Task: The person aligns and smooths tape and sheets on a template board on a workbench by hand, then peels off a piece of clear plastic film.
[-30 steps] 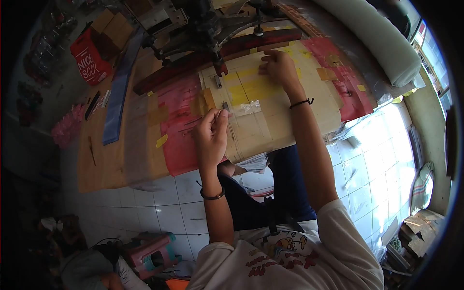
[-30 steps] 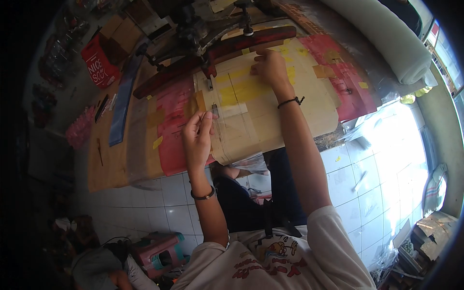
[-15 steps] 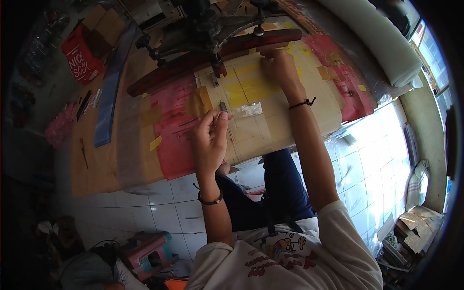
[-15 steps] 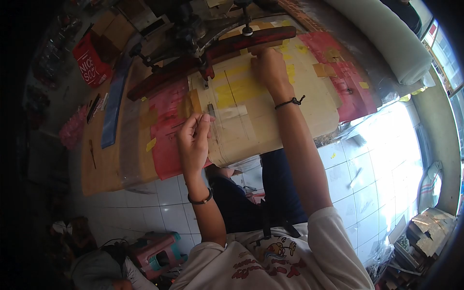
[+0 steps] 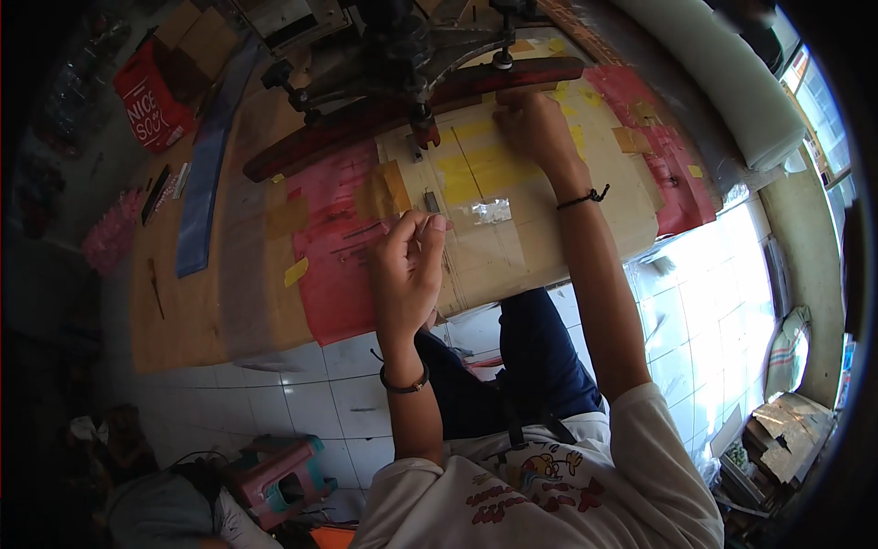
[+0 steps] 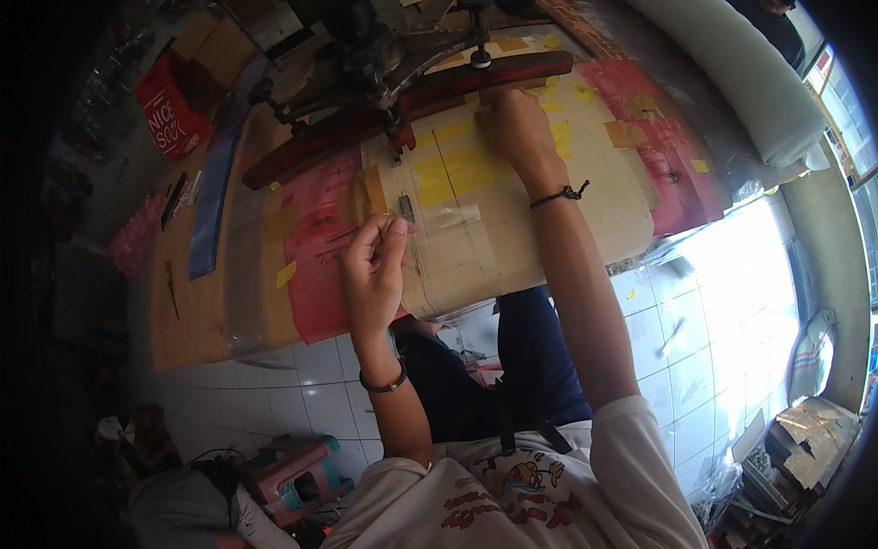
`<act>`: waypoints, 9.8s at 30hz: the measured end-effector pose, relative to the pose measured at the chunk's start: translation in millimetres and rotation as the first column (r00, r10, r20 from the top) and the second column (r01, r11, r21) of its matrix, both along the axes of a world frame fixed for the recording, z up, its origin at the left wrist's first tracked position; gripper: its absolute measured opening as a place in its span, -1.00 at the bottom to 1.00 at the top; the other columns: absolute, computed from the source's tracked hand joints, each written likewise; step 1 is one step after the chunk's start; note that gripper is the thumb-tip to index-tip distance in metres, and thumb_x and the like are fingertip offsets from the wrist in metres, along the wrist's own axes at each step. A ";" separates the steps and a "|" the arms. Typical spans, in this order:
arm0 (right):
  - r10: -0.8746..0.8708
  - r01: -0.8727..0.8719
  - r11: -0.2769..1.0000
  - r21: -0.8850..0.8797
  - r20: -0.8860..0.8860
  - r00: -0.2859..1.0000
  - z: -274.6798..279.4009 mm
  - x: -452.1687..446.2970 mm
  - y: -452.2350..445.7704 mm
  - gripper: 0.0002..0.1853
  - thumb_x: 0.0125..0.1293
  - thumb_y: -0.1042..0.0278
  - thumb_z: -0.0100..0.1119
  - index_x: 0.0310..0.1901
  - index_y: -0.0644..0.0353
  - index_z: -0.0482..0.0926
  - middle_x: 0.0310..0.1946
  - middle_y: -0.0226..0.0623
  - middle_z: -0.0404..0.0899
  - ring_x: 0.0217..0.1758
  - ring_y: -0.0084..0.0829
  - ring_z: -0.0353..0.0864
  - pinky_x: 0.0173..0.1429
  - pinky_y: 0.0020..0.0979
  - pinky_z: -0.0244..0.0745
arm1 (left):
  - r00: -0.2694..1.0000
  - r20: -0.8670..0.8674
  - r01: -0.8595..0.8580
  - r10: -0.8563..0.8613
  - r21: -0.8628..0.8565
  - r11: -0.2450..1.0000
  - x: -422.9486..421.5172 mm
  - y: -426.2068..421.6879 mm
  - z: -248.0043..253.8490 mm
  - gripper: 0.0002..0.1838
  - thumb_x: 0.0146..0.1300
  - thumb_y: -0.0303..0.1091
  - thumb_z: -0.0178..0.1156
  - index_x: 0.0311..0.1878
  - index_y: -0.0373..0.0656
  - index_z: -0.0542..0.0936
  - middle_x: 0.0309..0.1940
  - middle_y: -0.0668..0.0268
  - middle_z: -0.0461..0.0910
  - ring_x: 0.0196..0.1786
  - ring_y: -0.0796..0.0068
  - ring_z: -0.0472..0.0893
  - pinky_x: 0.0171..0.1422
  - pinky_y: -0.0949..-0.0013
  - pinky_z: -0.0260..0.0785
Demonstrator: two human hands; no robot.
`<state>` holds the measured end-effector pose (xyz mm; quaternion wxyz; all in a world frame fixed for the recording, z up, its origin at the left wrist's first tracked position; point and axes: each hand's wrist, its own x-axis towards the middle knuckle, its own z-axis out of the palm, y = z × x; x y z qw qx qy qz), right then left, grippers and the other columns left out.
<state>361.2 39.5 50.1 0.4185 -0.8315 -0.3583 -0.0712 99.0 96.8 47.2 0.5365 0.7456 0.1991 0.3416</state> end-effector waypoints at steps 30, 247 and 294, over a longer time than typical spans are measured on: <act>-0.030 0.025 0.997 -0.072 -0.059 0.998 4.5 -4.3 7.0 -0.69 0.23 0.22 0.37 -0.06 0.18 0.81 -0.13 0.07 0.76 0.01 0.05 0.75 0.19 -0.11 0.61 | 1.000 -0.014 0.007 -0.007 0.017 1.000 0.0 -4.3 7.0 -0.72 0.56 -0.33 0.20 -0.30 -0.29 0.56 -0.49 0.61 0.23 -0.40 0.82 0.14 -0.34 0.59 0.00; 0.381 -0.331 0.920 -0.208 0.283 0.880 7.3 -87.1 -113.2 -0.75 0.36 0.20 0.36 0.02 -0.04 0.82 0.30 -0.19 0.64 0.37 -0.03 0.52 0.43 -0.08 0.39 | 0.745 -0.515 0.147 0.423 0.746 0.649 -101.9 157.3 16.4 -0.29 0.60 0.04 -0.06 0.60 -0.27 0.24 0.64 0.05 0.16 0.70 0.16 0.09 0.76 0.13 -0.11; 0.471 -0.365 0.865 -0.345 0.307 0.827 1.2 -65.1 -100.9 -0.27 0.43 -0.40 0.06 0.41 -0.05 0.53 0.54 -0.08 0.34 0.63 -0.08 0.24 0.69 0.20 -0.10 | 0.571 -0.647 0.116 0.505 0.672 0.731 -122.5 63.3 15.1 -0.15 0.58 0.11 -0.05 0.64 -0.37 0.05 0.67 -0.07 0.01 0.72 0.04 0.02 0.78 0.09 -0.20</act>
